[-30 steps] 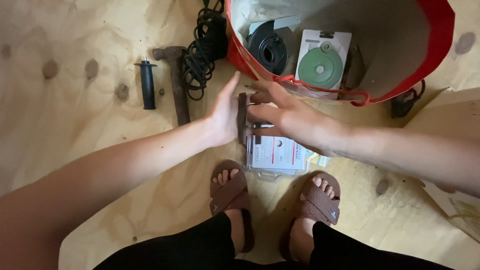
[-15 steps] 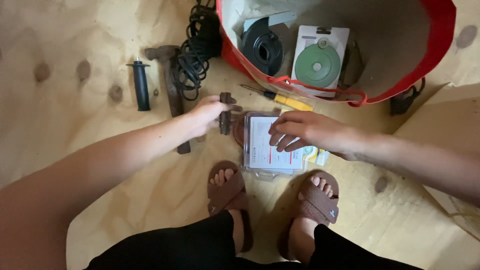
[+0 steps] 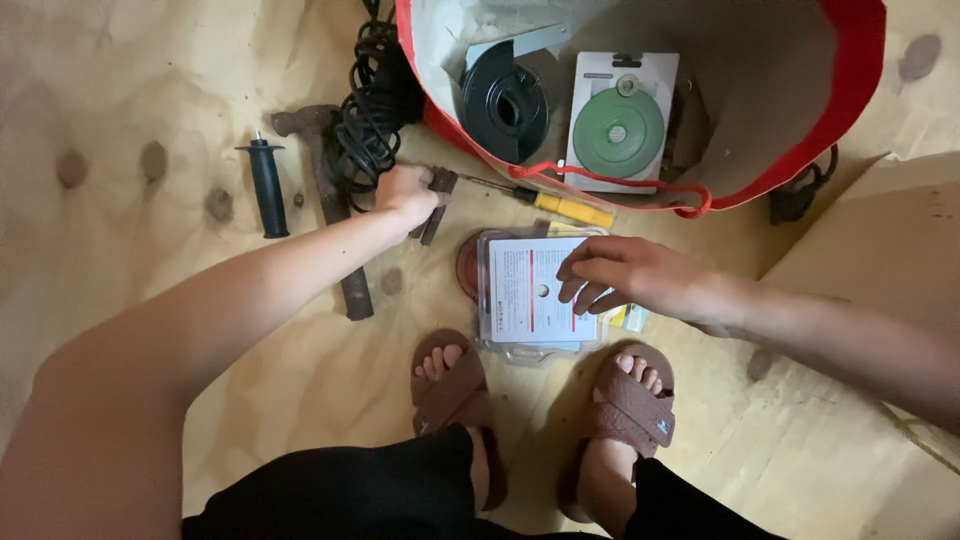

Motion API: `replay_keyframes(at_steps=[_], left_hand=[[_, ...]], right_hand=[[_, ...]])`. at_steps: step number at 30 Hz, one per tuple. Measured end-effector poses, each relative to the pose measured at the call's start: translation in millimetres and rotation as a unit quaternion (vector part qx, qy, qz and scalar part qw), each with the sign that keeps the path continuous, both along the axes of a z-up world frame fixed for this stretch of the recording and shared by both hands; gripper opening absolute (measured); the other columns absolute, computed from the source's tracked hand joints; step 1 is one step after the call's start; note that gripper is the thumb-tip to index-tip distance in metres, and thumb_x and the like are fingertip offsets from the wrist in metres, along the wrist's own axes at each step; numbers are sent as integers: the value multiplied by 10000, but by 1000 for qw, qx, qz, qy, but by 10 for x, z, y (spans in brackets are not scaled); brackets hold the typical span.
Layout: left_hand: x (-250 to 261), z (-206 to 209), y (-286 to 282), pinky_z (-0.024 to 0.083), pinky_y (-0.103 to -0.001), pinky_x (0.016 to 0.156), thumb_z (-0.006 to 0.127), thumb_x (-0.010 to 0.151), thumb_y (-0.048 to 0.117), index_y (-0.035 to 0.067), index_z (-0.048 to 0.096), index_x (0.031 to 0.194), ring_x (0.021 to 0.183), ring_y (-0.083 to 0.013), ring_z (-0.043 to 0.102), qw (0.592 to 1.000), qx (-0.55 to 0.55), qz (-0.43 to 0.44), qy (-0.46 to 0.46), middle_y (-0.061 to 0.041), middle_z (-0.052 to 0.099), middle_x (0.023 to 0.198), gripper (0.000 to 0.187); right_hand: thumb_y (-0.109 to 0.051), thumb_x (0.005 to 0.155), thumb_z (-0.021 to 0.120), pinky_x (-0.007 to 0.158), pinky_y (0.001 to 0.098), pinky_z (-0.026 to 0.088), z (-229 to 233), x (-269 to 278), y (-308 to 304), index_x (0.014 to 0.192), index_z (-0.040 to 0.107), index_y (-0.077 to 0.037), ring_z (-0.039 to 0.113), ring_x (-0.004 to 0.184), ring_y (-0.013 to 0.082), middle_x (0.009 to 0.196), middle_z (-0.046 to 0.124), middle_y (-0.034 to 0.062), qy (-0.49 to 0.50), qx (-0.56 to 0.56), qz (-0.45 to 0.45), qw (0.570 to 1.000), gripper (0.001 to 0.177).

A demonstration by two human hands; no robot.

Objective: Unpacking and sorting various tools and equipment from a red bag onto a plywood floor.

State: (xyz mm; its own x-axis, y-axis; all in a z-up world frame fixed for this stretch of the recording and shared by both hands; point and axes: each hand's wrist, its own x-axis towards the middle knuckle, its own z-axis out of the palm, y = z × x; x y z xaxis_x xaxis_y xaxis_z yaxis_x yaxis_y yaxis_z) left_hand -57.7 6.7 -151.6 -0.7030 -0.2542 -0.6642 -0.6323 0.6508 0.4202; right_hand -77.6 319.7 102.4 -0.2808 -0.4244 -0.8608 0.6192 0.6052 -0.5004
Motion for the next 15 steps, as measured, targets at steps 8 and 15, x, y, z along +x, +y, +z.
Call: replay_keyframes(at_steps=[8, 15], left_hand=[[29, -76, 13, 566, -488, 944, 836, 760, 282, 124, 743, 1179, 1148, -359, 671, 1000, -11, -19, 15, -145, 740, 1160, 458], [63, -10, 115, 576, -483, 928, 854, 739, 305, 136, 753, 1166, 1110, -337, 695, 998, -42, -50, 2, -120, 754, 1131, 470]], right_hand=[[-233, 965, 536, 958, 453, 581, -65, 6, 34, 1215, 664, 72, 750, 994, 331, 1050, 734, 236, -2, -5, -1, 1000, 414], [-261, 951, 550, 949, 445, 596, 20, 9, 33, 1185, 692, 45, 771, 992, 324, 1040, 765, 229, -6, -13, 28, 999, 411]])
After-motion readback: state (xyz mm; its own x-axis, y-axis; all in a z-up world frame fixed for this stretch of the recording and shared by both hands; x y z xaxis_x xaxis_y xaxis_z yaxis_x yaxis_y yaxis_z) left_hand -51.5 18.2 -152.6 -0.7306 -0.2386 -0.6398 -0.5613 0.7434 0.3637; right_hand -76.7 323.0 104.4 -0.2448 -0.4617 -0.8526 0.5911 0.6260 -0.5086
